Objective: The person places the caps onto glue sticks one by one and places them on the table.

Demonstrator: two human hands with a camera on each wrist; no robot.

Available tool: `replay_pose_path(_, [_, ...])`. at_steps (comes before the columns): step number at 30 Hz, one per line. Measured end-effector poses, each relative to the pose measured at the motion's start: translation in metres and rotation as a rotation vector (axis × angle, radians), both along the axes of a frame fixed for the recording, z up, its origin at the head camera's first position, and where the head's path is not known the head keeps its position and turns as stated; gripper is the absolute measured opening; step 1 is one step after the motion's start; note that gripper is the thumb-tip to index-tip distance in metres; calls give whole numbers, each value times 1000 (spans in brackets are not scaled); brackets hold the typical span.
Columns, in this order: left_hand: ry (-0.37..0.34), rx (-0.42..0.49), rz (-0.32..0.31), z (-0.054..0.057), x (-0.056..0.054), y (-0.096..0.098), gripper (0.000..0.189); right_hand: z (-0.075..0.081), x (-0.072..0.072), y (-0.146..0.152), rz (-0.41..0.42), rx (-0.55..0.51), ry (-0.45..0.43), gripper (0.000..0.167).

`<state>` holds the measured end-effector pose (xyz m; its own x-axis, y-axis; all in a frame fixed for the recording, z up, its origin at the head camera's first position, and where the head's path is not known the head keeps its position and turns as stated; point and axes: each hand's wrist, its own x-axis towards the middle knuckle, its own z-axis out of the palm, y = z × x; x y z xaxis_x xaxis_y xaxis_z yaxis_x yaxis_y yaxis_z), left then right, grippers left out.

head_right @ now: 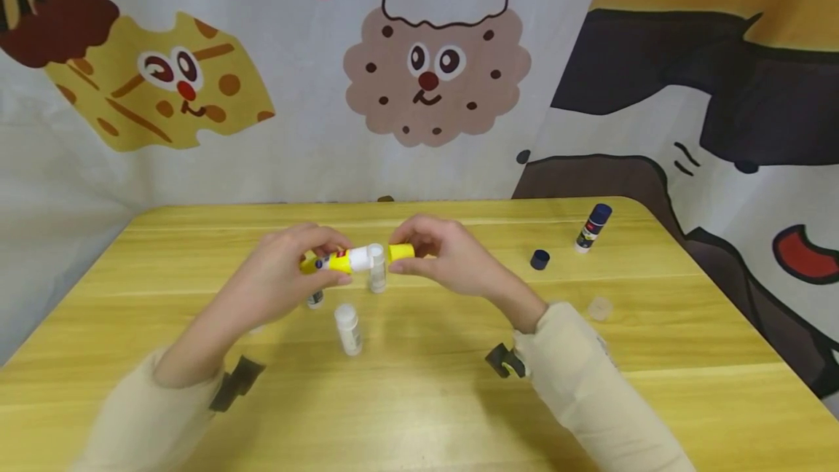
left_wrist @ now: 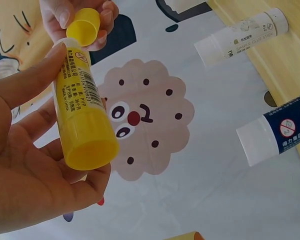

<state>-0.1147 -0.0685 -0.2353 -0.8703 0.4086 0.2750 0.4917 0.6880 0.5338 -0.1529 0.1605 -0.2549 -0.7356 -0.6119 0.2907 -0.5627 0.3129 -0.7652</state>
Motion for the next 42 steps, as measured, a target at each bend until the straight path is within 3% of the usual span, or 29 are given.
replay_pose_path(13, [-19,-1,-3,0,-1,7,32,0,1,-9,63,-43,-18,23])
replay_pose_path(27, [-11,1,-16,-2,-2,7,33,0,2,-14,71,-54,-25,23])
replay_pose_path(42, [17,15,-41,-5,-1,8,32,-2,4,-10,145,-107,-15,25])
